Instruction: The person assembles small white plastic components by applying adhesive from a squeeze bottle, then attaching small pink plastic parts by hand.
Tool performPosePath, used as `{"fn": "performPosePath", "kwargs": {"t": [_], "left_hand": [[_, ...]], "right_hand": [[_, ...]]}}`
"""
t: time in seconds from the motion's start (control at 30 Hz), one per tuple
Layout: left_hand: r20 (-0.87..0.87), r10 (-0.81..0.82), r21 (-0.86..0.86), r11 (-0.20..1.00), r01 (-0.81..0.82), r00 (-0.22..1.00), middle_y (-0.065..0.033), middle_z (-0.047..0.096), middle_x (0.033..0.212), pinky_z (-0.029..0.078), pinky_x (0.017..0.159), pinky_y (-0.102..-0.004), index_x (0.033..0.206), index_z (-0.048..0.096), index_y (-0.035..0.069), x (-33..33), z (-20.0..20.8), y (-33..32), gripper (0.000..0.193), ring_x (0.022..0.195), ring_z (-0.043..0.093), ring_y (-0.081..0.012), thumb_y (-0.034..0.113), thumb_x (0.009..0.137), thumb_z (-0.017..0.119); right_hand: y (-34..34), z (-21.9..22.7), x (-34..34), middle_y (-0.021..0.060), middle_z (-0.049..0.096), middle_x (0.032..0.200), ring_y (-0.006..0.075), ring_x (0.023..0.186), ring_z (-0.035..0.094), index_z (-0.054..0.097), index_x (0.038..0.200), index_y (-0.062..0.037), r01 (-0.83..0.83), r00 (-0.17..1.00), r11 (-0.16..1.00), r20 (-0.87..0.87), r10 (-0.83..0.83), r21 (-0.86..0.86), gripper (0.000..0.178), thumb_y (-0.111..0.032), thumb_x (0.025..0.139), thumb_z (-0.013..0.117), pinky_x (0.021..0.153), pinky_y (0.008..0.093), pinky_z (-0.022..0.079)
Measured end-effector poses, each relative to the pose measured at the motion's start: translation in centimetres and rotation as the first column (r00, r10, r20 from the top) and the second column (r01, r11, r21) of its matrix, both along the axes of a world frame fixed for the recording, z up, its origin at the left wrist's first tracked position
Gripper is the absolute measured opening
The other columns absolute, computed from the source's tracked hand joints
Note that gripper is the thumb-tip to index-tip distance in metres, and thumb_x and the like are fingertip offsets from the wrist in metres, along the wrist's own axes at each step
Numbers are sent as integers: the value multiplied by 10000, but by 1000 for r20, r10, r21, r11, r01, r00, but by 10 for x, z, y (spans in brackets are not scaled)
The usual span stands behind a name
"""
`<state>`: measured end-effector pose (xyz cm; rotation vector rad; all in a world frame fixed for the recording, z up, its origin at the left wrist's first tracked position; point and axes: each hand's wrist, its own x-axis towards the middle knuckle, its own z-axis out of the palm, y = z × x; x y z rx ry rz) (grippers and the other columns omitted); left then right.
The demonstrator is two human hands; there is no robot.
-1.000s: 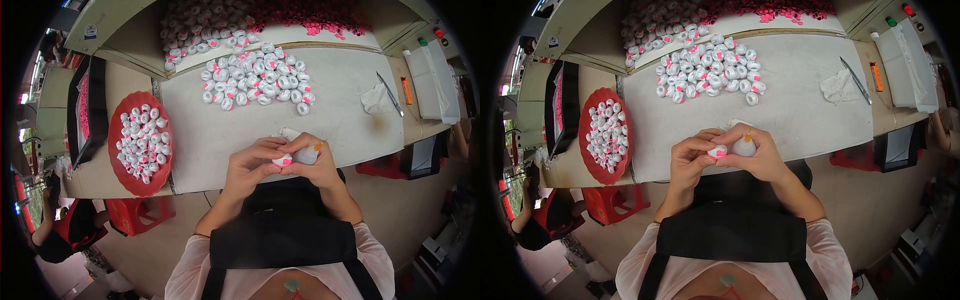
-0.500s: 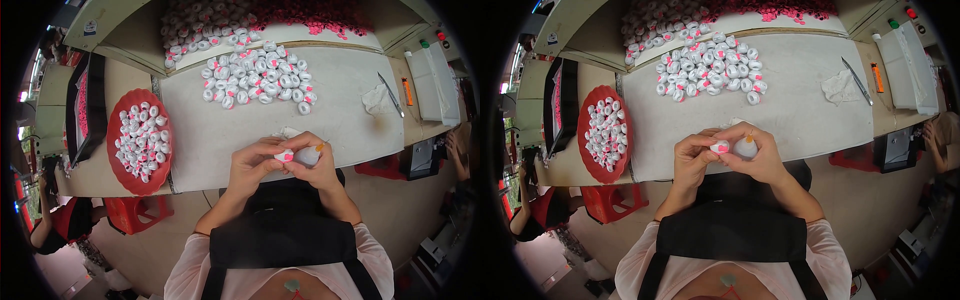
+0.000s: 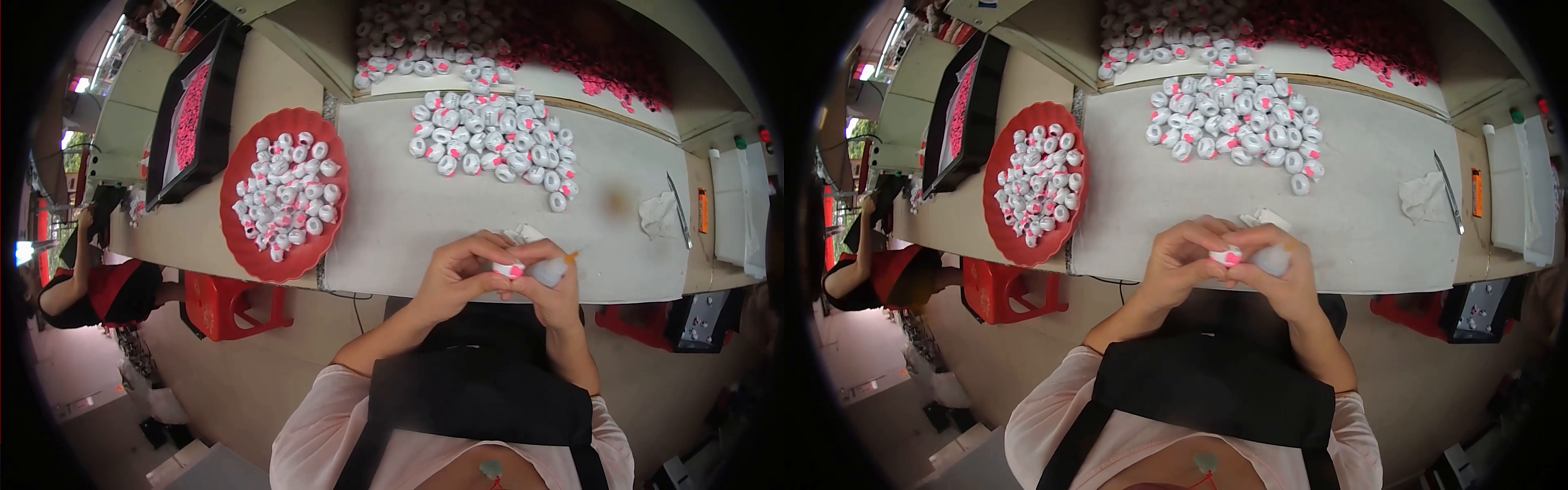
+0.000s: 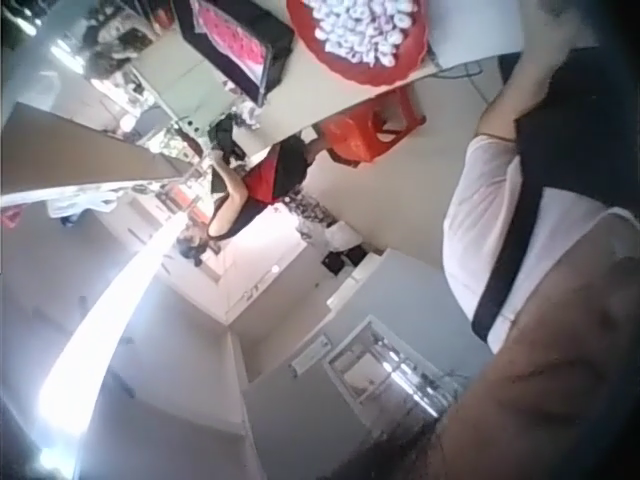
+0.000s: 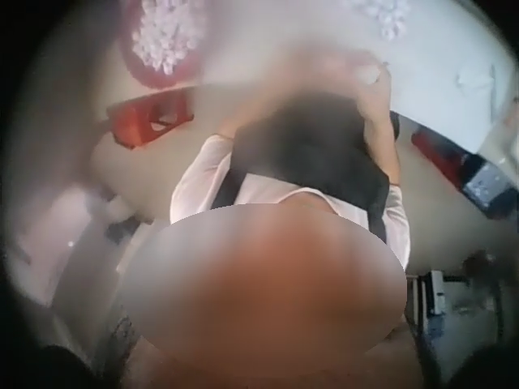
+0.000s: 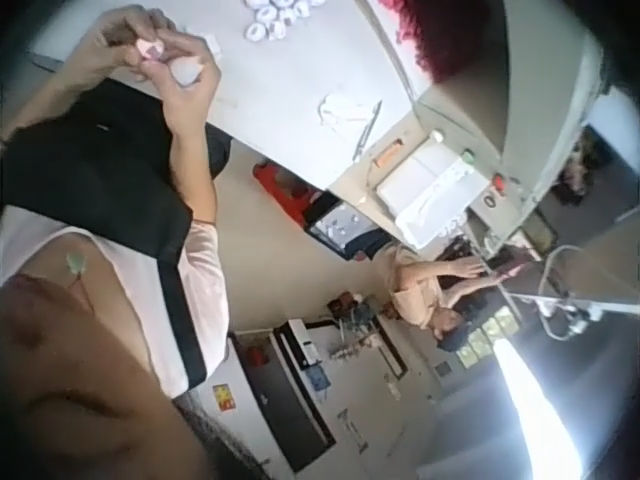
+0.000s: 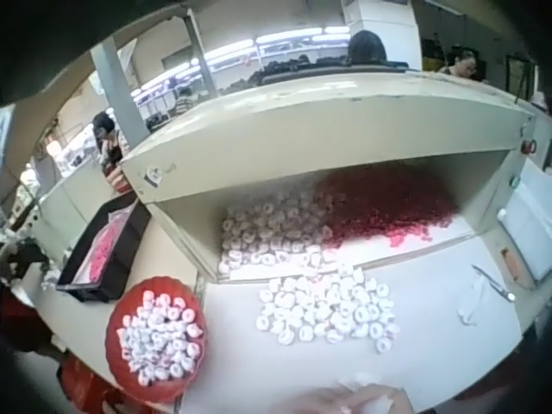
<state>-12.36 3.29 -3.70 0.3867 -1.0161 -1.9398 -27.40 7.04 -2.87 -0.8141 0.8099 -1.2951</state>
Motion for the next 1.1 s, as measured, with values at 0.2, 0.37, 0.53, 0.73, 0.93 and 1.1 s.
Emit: {"fn": "performPosePath", "kwargs": {"t": [0.2, 0.37, 0.53, 0.73, 0.93, 1.1], "left_hand": [[355, 868, -628, 496, -600, 346, -72, 457, 940, 343, 827, -296, 923, 503, 41, 85, 29, -38, 338, 893, 443, -170, -66, 611, 574], [456, 838, -858, 504, -102, 299, -97, 494, 1037, 314, 871, -326, 943, 537, 38, 64, 33, -56, 324, 1018, 429, -228, -2, 630, 616], [408, 808, -904, 293, 312, 425, -49, 516, 956, 355, 759, -329, 924, 559, 83, -16, 24, -84, 339, 903, 466, -228, 91, 604, 669], [434, 867, -862, 320, 393, 245, -29, 509, 795, 314, 678, -292, 878, 554, 90, -42, 7, -91, 359, 769, 467, -200, 194, 568, 702], [647, 648, -746, 648, 155, 402, -62, 512, 977, 381, 684, -283, 919, 530, 62, -37, 20, -76, 297, 863, 477, -161, 104, 655, 658], [208, 174, -41, 985, -169, 963, -98, 505, 1049, 427, 751, -302, 973, 515, 14, -19, 16, -47, 253, 916, 498, -142, -50, 728, 525]], "right_hand": [[-10, -2, -7, 83, 526, 771, 103, 608, 489, 397, 1061, -9, 64, 993, 998, -101, -63, 10, 397, 11, 695, 550, 557, 223, 414], [7, 28, -35, 195, 519, 793, 237, 660, 521, 351, 892, -66, 84, 967, 964, 253, -17, -254, 266, -53, 686, 519, 611, 318, 435], [7, 95, -26, 148, 552, 815, 309, 729, 566, 339, 862, -61, -96, 862, 612, 242, 445, -785, 238, 43, 745, 518, 620, 417, 485], [51, 128, -7, 124, 608, 704, 283, 867, 506, 435, 727, -96, 160, 883, 888, 464, 66, -431, 112, -131, 833, 451, 831, 395, 371], [29, 115, -31, 135, 599, 817, 295, 879, 516, 458, 732, -64, -66, 815, 748, 397, 422, -660, 78, -77, 808, 466, 806, 402, 392], [26, 71, -34, 205, 405, 925, 312, 575, 549, 299, 859, -43, 71, 866, 936, 486, 114, -345, 267, -27, 713, 522, 435, 314, 491]]}}
